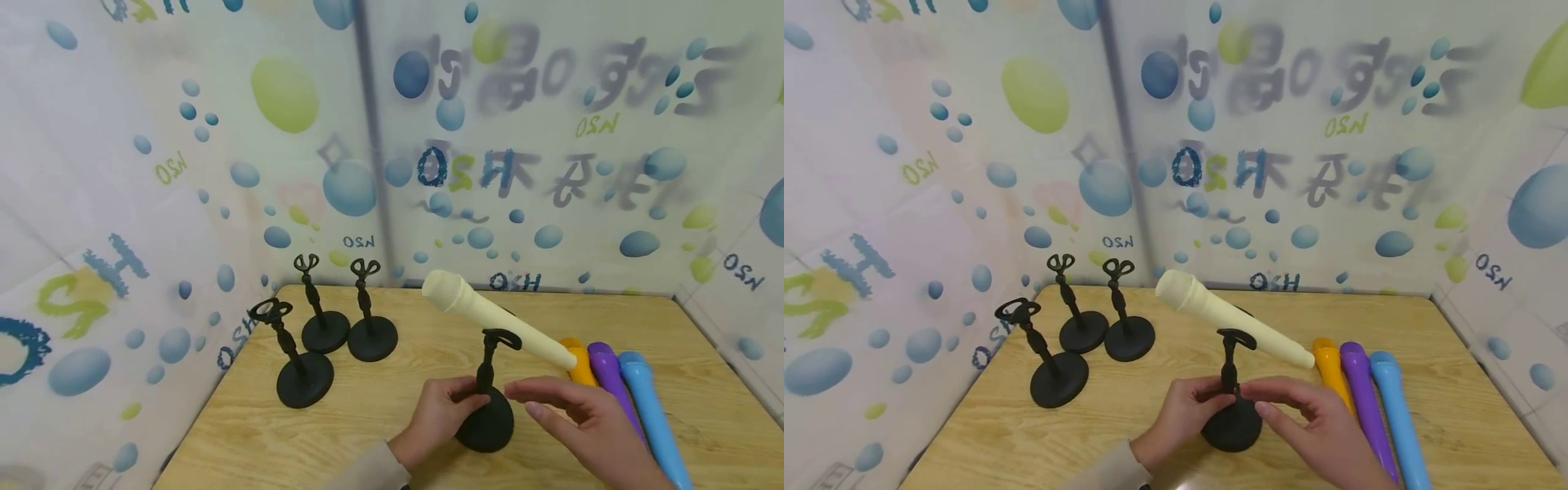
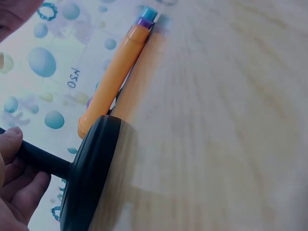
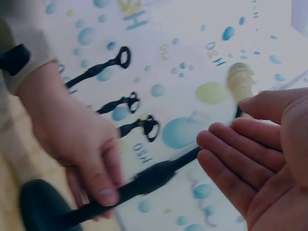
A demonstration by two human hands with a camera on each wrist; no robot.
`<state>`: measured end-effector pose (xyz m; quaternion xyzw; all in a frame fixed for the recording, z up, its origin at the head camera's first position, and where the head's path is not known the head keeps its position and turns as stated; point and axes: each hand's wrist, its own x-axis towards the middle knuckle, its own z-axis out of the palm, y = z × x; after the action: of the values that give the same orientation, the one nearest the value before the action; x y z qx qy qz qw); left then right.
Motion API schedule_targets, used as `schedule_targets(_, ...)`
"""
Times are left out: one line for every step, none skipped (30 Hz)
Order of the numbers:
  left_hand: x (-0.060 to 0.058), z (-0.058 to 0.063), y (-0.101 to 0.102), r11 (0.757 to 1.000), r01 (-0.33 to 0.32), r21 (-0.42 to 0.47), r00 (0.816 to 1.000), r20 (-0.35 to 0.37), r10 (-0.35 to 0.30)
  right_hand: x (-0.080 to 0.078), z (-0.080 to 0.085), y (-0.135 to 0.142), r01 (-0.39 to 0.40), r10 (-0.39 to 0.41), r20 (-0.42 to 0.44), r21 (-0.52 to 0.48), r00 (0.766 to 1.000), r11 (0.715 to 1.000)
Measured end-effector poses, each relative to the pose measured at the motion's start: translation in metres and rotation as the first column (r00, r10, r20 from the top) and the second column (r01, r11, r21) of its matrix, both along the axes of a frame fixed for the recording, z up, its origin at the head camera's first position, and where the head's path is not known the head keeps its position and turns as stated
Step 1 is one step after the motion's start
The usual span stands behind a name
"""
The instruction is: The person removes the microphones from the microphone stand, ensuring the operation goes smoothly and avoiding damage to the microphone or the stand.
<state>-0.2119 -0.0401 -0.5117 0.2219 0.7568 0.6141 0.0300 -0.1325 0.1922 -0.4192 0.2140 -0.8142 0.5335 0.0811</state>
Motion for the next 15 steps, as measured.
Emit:
schedule_targets(0.001,0.000,0.000,1.000,0.004,0.003,1.000,0.001,-0.004,0.001,0.004,0.003,-0.006,0.006,-0.011,0.006,1.000,1.000)
schedule_targets(0.001,0.000,0.000,1.000,0.007,0.005,1.000,0.001,-0.007,0.001,0.008,0.005,-0.008,0.008,-0.022,0.015,1.000,1.000)
schedule_targets(0.002,0.000,0.000,1.000,0.010,0.007,1.000,0.001,-0.010,0.001,0.012,0.008,-0.011,0.012,-0.033,0.022,0.999,1.000)
schedule_targets(0.003,-0.001,0.000,1.000,0.015,0.009,1.000,0.002,-0.015,0.001,0.017,0.011,-0.011,0.012,-0.040,0.030,0.999,0.999)
schedule_targets(0.003,-0.001,0.000,1.000,0.019,0.012,1.000,0.002,-0.019,0.001,0.021,0.014,-0.012,0.015,-0.055,0.043,0.998,0.999)
schedule_targets(0.003,-0.001,0.000,1.000,0.021,0.011,1.000,0.003,-0.021,0.001,0.026,0.017,-0.009,0.013,-0.064,0.058,0.998,0.998)
schedule_targets(0.003,-0.001,0.000,1.000,0.024,0.011,1.000,0.008,-0.025,0.001,0.030,0.020,-0.006,0.011,-0.065,0.068,0.998,0.998)
schedule_targets(0.004,-0.001,0.000,1.000,0.026,0.008,1.000,0.013,-0.026,0.000,0.034,0.023,-0.005,0.010,-0.071,0.075,0.997,0.997)
schedule_targets(0.004,0.000,0.000,1.000,0.029,0.006,0.999,0.017,-0.030,0.000,0.038,0.025,-0.003,0.009,-0.075,0.081,0.997,0.997)
schedule_targets(0.004,0.000,0.000,0.999,0.035,0.004,0.999,0.021,-0.035,0.000,0.041,0.027,0.006,0.001,-0.077,0.089,0.997,0.996)
schedule_targets(0.004,0.000,0.000,0.999,0.040,0.002,0.999,0.023,-0.040,0.000,0.044,0.028,0.008,0.000,-0.087,0.090,0.996,0.996)
schedule_targets(0.004,0.000,0.000,0.999,0.045,0.001,0.999,0.026,-0.045,-0.001,0.047,0.029,0.013,-0.004,-0.099,0.090,0.995,0.996)
schedule_targets(0.004,0.001,0.000,0.999,0.052,0.001,0.998,0.025,-0.052,-0.001,0.049,0.029,0.021,-0.011,-0.115,0.088,0.993,0.996)
schedule_targets(0.004,0.001,-0.001,0.998,0.060,0.001,0.998,0.022,-0.060,-0.002,0.052,0.029,0.033,-0.022,-0.126,0.088,0.992,0.996)
schedule_targets(0.004,0.001,-0.001,0.998,0.069,0.000,0.998,0.015,-0.069,-0.003,0.056,0.028,0.045,-0.033,-0.134,0.086,0.990,0.995)
